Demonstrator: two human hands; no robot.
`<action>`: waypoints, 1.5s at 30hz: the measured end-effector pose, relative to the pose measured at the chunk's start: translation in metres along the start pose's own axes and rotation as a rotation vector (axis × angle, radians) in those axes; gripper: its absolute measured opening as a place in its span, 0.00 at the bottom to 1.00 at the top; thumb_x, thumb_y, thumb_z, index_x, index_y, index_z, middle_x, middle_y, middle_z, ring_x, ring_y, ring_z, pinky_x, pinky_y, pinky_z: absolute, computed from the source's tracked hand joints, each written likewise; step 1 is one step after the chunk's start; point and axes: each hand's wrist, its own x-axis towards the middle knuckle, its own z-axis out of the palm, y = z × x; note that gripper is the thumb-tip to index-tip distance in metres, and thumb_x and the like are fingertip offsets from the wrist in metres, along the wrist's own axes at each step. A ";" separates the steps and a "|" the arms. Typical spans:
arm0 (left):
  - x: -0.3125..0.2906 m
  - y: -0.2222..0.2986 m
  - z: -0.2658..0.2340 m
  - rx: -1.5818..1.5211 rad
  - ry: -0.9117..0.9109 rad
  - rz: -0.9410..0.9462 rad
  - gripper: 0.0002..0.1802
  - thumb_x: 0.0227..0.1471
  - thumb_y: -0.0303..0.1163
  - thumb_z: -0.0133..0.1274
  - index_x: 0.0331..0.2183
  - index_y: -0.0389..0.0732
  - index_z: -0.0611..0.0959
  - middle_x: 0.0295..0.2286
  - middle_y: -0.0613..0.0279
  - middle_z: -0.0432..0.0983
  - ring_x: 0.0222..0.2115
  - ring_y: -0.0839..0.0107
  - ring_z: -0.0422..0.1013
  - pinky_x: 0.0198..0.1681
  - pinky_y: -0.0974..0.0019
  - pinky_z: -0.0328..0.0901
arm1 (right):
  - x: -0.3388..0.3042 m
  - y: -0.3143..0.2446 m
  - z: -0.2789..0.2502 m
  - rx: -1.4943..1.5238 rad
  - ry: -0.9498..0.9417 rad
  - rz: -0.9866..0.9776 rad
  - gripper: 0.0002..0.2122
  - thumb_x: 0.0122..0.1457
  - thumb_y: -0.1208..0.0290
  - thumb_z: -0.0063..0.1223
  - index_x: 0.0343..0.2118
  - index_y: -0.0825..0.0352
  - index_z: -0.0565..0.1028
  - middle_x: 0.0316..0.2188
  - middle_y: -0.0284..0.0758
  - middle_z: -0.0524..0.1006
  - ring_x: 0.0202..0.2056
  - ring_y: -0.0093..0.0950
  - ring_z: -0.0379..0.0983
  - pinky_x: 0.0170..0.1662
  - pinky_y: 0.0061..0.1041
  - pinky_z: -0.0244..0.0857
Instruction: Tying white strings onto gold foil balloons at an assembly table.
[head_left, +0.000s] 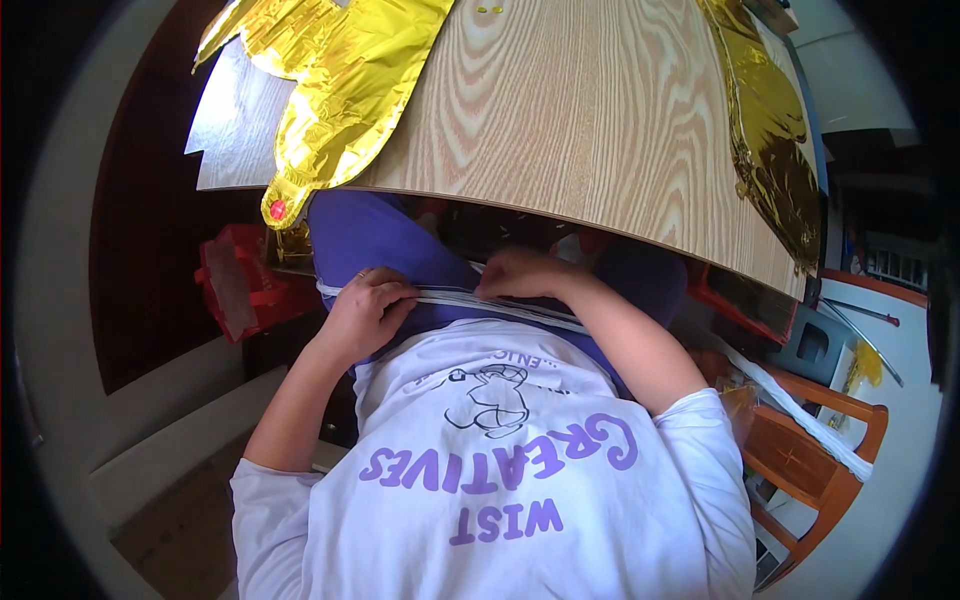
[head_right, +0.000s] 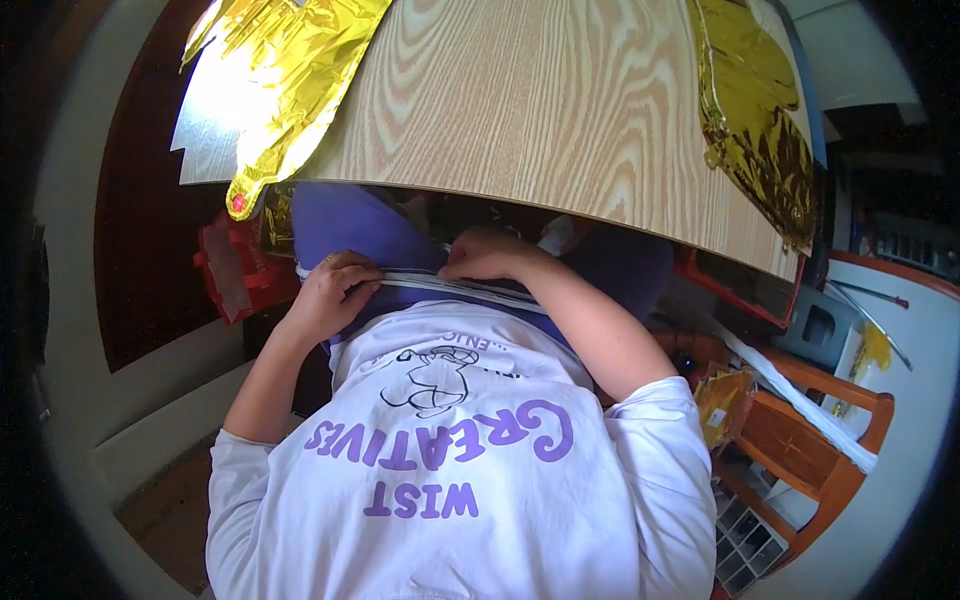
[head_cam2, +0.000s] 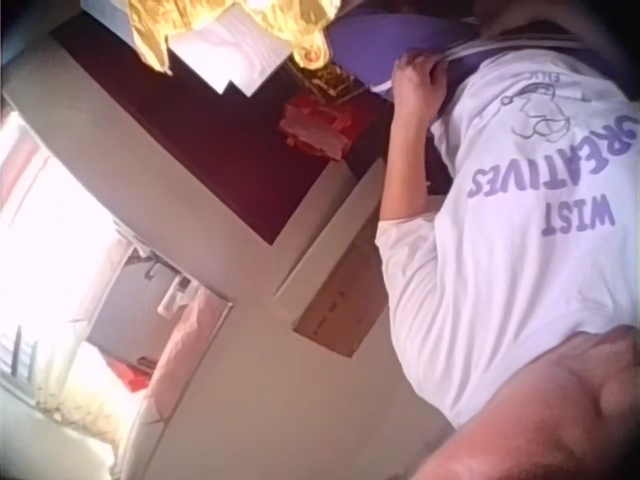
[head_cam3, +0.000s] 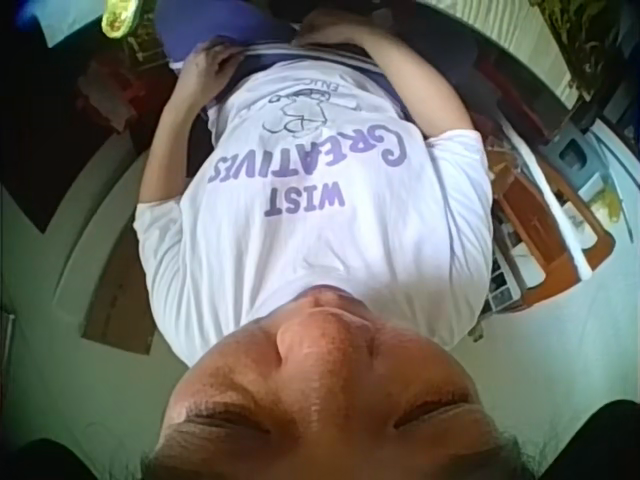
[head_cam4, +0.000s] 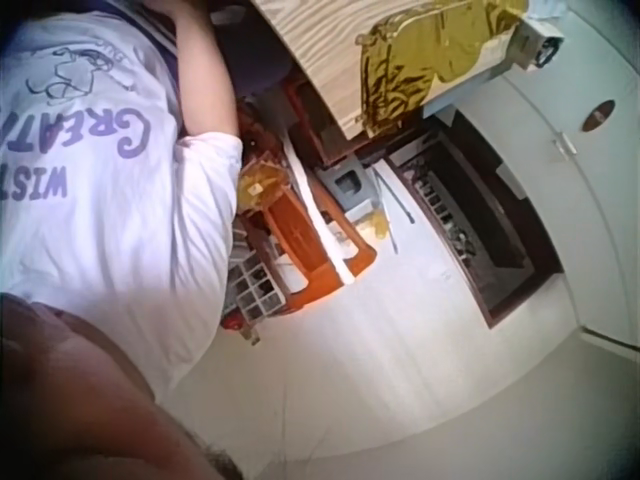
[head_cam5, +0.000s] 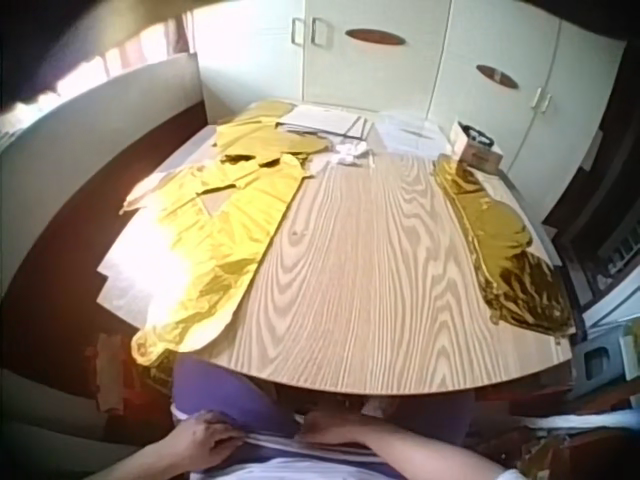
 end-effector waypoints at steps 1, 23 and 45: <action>0.000 -0.001 0.000 0.003 0.000 0.000 0.07 0.46 0.25 0.58 0.32 0.38 0.84 0.33 0.55 0.78 0.36 0.56 0.74 0.42 0.60 0.68 | 0.003 0.000 0.001 0.018 -0.016 -0.011 0.15 0.51 0.59 0.61 0.34 0.67 0.80 0.28 0.33 0.80 0.30 0.24 0.74 0.36 0.25 0.67; -0.008 -0.001 0.003 0.004 0.050 -0.016 0.10 0.45 0.25 0.59 0.34 0.39 0.84 0.37 0.56 0.78 0.38 0.56 0.73 0.43 0.60 0.68 | 0.012 -0.005 -0.019 0.318 0.148 -0.079 0.11 0.54 0.64 0.57 0.33 0.67 0.78 0.25 0.32 0.77 0.29 0.22 0.73 0.35 0.26 0.67; 0.045 0.128 -0.074 0.074 0.234 0.333 0.05 0.42 0.25 0.61 0.27 0.37 0.83 0.25 0.60 0.77 0.27 0.62 0.74 0.33 0.63 0.63 | -0.112 -0.127 -0.003 1.084 0.528 -0.565 0.19 0.61 0.67 0.56 0.50 0.72 0.67 0.45 0.34 0.71 0.49 0.22 0.66 0.55 0.22 0.58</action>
